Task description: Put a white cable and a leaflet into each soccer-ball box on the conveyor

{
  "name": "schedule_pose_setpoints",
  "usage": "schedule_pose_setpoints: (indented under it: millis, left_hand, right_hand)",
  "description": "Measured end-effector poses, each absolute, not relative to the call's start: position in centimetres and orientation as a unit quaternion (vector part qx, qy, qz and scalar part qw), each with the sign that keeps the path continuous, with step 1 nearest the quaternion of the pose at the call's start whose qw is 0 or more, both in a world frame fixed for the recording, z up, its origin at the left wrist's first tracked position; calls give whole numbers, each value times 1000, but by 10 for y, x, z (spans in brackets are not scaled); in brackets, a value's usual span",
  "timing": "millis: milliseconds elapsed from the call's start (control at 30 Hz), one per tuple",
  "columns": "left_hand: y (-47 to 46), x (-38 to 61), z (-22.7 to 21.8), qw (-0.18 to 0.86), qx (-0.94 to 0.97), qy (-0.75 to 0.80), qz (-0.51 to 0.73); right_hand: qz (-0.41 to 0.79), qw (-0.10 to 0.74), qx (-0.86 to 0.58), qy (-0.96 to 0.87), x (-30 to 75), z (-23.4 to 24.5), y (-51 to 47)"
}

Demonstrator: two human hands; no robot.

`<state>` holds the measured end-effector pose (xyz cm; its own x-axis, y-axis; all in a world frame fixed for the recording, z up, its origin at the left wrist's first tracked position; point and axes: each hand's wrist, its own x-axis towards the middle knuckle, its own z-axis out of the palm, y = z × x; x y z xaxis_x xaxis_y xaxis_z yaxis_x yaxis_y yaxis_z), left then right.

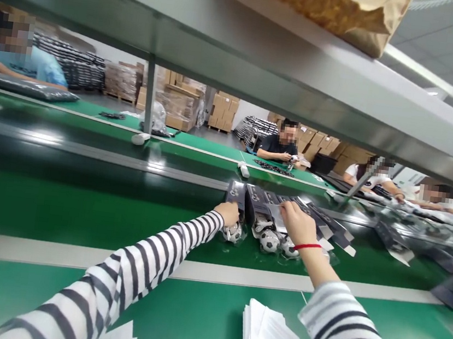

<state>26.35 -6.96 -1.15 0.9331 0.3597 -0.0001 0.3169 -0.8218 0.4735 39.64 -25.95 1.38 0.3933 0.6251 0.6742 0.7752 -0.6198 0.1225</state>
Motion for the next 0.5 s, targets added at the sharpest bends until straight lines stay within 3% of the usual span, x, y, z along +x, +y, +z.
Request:
schedule_pose_setpoints:
  millis: [167,500]
  left_hand:
    - [-88,273,-15,169,958,217,78]
    - [-101,278,-9,145,965,184,114]
  right_hand:
    - [-282,351,-850,-273,402,-8,-245]
    - [-203,452,-835,-239,381,-27,-270]
